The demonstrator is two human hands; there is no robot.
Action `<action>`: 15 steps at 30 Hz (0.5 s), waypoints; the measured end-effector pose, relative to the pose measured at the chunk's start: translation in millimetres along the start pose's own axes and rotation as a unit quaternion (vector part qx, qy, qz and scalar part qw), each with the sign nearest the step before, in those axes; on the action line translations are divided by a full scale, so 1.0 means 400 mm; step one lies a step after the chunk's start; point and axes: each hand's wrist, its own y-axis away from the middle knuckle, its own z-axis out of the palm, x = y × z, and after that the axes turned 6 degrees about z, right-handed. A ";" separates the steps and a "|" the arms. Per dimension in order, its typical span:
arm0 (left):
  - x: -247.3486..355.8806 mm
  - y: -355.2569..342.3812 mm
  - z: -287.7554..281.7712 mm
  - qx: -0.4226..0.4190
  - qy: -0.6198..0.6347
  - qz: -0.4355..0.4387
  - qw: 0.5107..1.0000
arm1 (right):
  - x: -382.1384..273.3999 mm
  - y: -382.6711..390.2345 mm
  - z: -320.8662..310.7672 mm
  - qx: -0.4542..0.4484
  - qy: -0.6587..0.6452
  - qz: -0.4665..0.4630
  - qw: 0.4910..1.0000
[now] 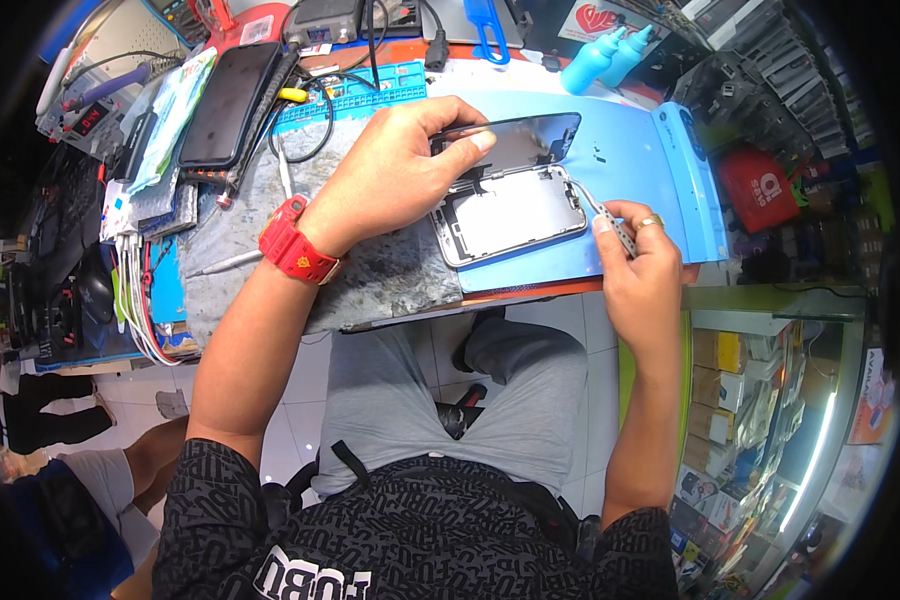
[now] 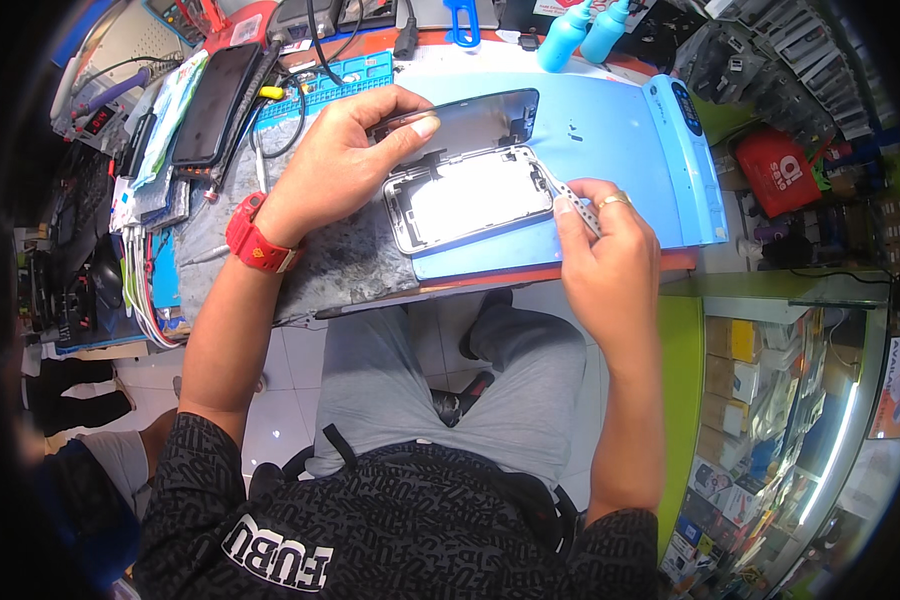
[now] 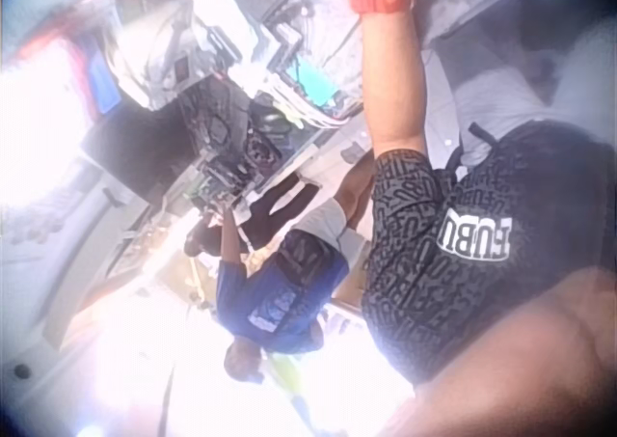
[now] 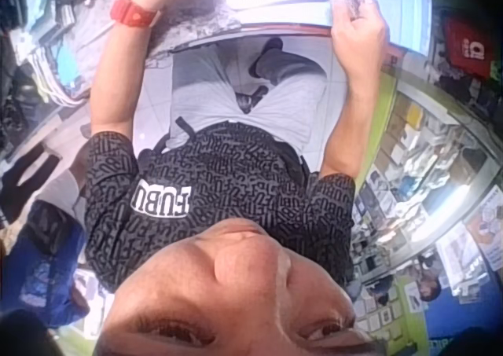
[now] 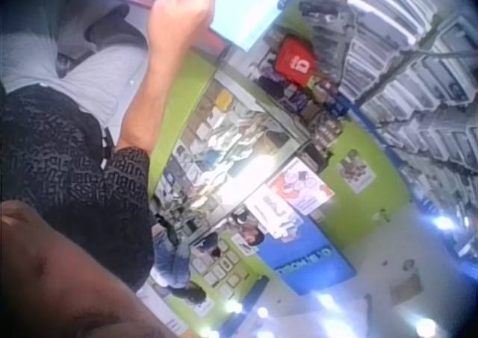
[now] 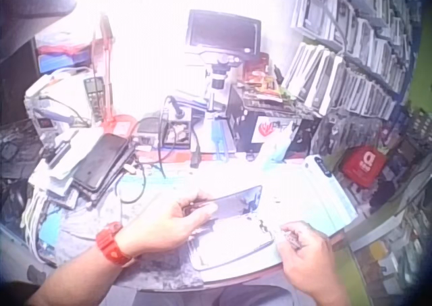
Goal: The person uses a screwdriver and tweezers to remove components from the interior of an open mobile phone, applying liquid from a small blue bottle and carefully prying at parts by hand.
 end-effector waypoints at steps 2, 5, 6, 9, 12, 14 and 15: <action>0.000 0.000 0.001 0.002 -0.002 0.003 1.000 | -0.003 -0.010 0.003 0.009 0.040 -0.050 0.998; 0.004 -0.001 0.001 0.001 -0.003 0.012 1.000 | 0.005 -0.024 0.006 0.018 0.087 -0.123 0.988; 0.006 -0.002 0.000 0.000 -0.002 0.016 1.000 | 0.007 -0.028 0.005 0.021 0.100 -0.147 0.984; 0.010 0.001 0.001 0.000 -0.005 0.016 1.000 | -0.002 -0.039 0.003 0.020 0.150 -0.166 0.974; 0.010 0.001 0.000 -0.003 -0.007 0.010 1.000 | -0.009 -0.044 -0.002 0.013 0.167 -0.173 0.971; 0.009 0.001 0.000 -0.003 -0.005 0.006 1.000 | -0.011 -0.046 -0.004 0.009 0.174 -0.169 0.970; 0.009 0.001 0.000 -0.003 -0.004 0.005 1.000 | -0.012 -0.047 -0.004 0.006 0.177 -0.166 0.970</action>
